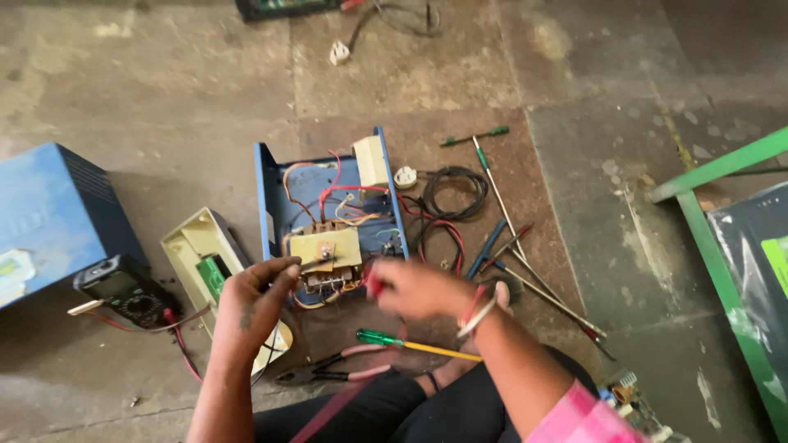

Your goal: The person sits on the floor and uses a test screwdriver to check for electrical continuity on a small circuit board and a transformer inside an open blue metal casing. They then use a multimeter to measure values on the transformer terminals.

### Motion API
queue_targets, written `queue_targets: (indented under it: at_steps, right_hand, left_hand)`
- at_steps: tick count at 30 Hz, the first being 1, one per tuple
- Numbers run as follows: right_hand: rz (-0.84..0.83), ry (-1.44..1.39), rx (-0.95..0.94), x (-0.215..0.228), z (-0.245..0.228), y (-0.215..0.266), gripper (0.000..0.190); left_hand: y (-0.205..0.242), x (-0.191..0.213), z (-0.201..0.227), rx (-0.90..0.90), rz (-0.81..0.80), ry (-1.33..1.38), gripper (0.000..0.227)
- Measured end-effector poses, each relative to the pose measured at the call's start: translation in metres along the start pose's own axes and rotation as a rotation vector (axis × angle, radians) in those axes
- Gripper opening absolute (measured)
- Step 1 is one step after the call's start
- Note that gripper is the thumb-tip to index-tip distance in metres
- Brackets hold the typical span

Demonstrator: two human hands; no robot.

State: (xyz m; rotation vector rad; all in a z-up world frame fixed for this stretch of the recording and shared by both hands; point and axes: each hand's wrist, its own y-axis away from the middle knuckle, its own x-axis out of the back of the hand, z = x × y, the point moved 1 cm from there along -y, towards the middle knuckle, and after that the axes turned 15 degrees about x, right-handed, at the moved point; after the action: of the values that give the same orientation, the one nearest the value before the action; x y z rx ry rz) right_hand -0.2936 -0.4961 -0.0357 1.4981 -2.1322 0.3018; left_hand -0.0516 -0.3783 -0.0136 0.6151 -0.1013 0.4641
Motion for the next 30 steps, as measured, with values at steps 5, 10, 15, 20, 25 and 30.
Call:
queue_targets:
  at_steps: [5, 10, 15, 20, 25, 30]
  right_hand:
    - [0.587, -1.076, -0.311, -0.014, 0.022, -0.023, 0.019]
    - [0.7, -1.087, -0.236, -0.032, 0.01, -0.021, 0.025]
    - [0.554, -0.612, -0.137, -0.055, 0.002, -0.022, 0.028]
    - [0.54, -0.127, 0.057, -0.047, -0.004, -0.022, 0.028]
    - [0.58, -0.08, 0.025, -0.03, -0.009, -0.032, 0.037]
    - [0.538, 0.377, 0.072, -0.002, 0.005, -0.031, 0.021]
  left_hand:
    - [-0.013, -0.03, -0.02, 0.156, -0.312, 0.285, 0.031]
    - [-0.007, -0.052, -0.045, 0.206, -0.573, 0.099, 0.028]
    - [-0.002, -0.07, -0.052, 0.349, -0.562, 0.148, 0.026]
    - [-0.004, -0.062, -0.054, 0.144, -0.319, -0.006, 0.031]
    - [0.007, -0.035, -0.033, -0.23, -0.05, -0.374, 0.028]
    - [-0.005, -0.029, -0.044, -0.324, 0.118, -0.605, 0.022]
